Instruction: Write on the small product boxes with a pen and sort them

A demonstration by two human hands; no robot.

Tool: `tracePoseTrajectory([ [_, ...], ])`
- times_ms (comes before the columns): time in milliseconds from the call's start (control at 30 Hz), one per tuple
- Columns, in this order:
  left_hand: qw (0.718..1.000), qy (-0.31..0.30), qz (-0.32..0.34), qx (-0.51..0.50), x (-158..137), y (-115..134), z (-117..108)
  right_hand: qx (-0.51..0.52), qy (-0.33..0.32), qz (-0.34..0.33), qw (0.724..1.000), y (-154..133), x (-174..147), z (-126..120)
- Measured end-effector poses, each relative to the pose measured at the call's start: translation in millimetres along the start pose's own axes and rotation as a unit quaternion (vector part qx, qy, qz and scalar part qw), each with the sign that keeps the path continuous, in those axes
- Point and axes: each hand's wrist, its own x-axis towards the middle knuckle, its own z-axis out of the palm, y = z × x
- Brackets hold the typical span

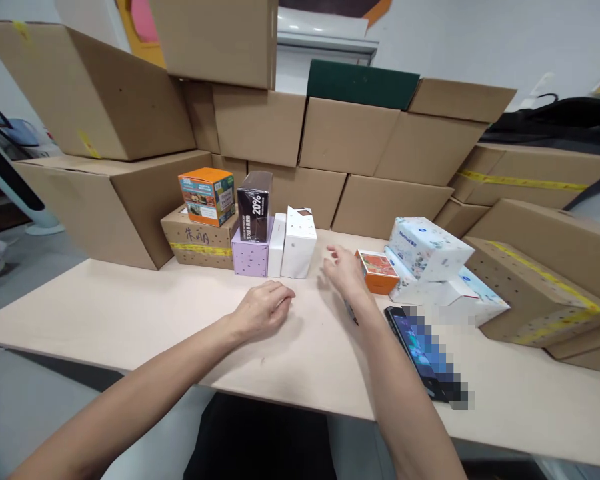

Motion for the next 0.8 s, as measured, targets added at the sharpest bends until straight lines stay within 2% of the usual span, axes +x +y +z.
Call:
tracePoseTrajectory([
  [67, 1.0, -0.019, -0.008, 0.002, -0.2, 0.5, 0.6, -0.11, 0.075, 0.027, 0.991, 6.4, -3.5, -21.4],
  [133, 0.999, -0.04, -0.017, 0.007, -0.1, 0.9, 0.6, -0.257, 0.126, 0.061, 0.956, 16.7, -5.4, -34.8],
  [200, 0.998, -0.059, -0.027, 0.012, 0.2, 1.2, 0.1, -0.376, 0.131, 0.096, 0.912, 30.8, -6.0, -38.4],
  [233, 0.997, -0.065, -0.031, 0.015, 0.4, 1.2, -0.2, -0.408, 0.121, 0.106, 0.899, 38.6, -6.2, -37.1],
  [367, 0.995, -0.085, -0.041, 0.024, 0.9, 1.4, -1.2, -0.474, 0.113, 0.068, 0.871, 62.5, -11.3, -23.0],
  [500, 0.994, -0.094, -0.042, 0.024, 0.3, 1.5, -0.2, -0.465, 0.128, 0.035, 0.875, 60.5, -19.9, -13.8],
  [700, 0.994, -0.102, -0.047, 0.017, 0.1, 1.3, 1.0, -0.382, 0.104, 0.075, 0.915, 40.8, -21.1, -19.2],
  [800, 0.993, -0.096, -0.065, 0.02, 1.5, 1.9, -1.1, -0.315, 0.175, 0.046, 0.932, 34.3, -22.6, -32.9],
])
